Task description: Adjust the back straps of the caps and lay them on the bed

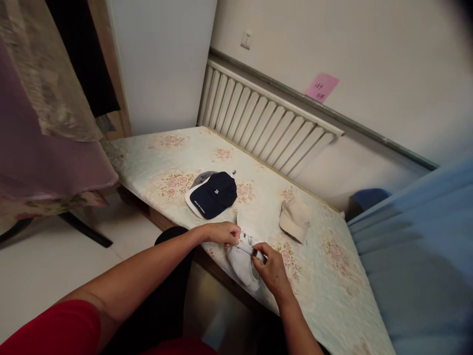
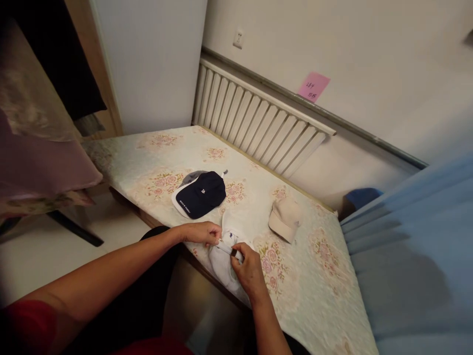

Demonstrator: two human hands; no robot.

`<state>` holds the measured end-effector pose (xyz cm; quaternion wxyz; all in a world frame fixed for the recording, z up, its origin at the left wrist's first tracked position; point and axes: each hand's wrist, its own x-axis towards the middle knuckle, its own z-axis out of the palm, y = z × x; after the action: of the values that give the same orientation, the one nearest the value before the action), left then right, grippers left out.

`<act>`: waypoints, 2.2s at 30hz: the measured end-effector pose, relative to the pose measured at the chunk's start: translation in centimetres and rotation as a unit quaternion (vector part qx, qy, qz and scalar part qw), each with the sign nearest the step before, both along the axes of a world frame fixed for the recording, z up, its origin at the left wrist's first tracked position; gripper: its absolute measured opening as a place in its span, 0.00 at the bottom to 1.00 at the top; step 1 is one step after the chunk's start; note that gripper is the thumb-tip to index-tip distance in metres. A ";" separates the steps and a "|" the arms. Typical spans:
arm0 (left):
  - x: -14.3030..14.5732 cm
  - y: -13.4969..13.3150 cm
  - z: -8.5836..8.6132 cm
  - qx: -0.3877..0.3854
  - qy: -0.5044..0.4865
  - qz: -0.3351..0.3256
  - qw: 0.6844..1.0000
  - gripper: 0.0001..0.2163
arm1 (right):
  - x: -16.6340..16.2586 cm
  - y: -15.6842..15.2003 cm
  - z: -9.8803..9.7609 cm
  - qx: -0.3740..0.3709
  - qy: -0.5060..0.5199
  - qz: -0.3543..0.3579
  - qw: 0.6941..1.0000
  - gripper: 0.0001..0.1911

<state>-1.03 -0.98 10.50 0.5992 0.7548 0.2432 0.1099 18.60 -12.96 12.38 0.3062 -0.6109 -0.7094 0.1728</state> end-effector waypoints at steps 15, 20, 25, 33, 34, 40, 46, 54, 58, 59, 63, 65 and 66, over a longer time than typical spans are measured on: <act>0.3 -0.3 0.4 -0.075 -0.020 0.000 0.997 0.06 | 0.0 -0.3 -0.1 0.003 0.004 -0.004 1.000 0.09; 0.4 0.0 -0.3 -0.087 -0.029 -0.016 0.996 0.06 | 0.1 -0.3 -0.2 0.000 0.002 -0.005 1.000 0.09; 0.3 0.3 -0.8 -0.107 -0.039 -0.026 0.993 0.06 | 0.1 -0.3 -0.4 -0.004 0.000 -0.004 1.000 0.09; -0.1 0.6 -1.2 -0.128 -0.040 -0.012 0.991 0.05 | 0.7 -0.5 -0.3 -0.052 0.031 0.015 0.998 0.16; -0.2 0.7 -1.3 -0.129 -0.040 -0.006 0.991 0.05 | 1.2 -0.6 -0.2 -0.075 0.047 0.020 0.996 0.19; -0.8 1.1 -1.6 -0.136 -0.051 0.004 0.989 0.05 | 4.2 -0.5 -0.3 -0.206 0.177 0.064 0.960 0.12; -0.6 0.9 -1.4 -0.138 -0.049 0.005 0.989 0.06 | 5.2 -0.2 -1.5 -0.213 0.287 0.059 0.932 0.10; -0.2 0.6 -0.8 -0.112 -0.017 -0.005 0.994 0.04 | 4.3 0.1 -0.8 -0.246 0.231 0.076 0.938 0.11; 0.0 0.5 -0.7 -0.105 -0.016 -0.004 0.994 0.04 | 2.7 0.7 0.5 -0.238 0.159 0.090 0.954 0.12; 0.0 0.5 -0.6 -0.102 -0.015 -0.005 0.995 0.04 | 2.3 0.9 0.8 -0.234 0.141 0.095 0.957 0.10; 0.2 0.4 -0.5 -0.089 -0.009 -0.013 0.996 0.04 | 0.8 1.5 1.7 -0.241 0.094 0.108 0.960 0.07; 0.2 0.4 -0.5 -0.083 -0.007 -0.017 0.996 0.04 | 0.3 1.6 1.6 -0.250 0.083 0.097 0.960 0.09; 0.2 0.4 -0.5 -0.080 -0.007 -0.018 0.997 0.04 | 0.2 1.7 1.5 -0.253 0.084 0.089 0.960 0.10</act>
<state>-0.80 -0.58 9.98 0.6616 0.7077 0.2332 0.0846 18.85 -11.26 13.83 0.1839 -0.5862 -0.6657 0.4236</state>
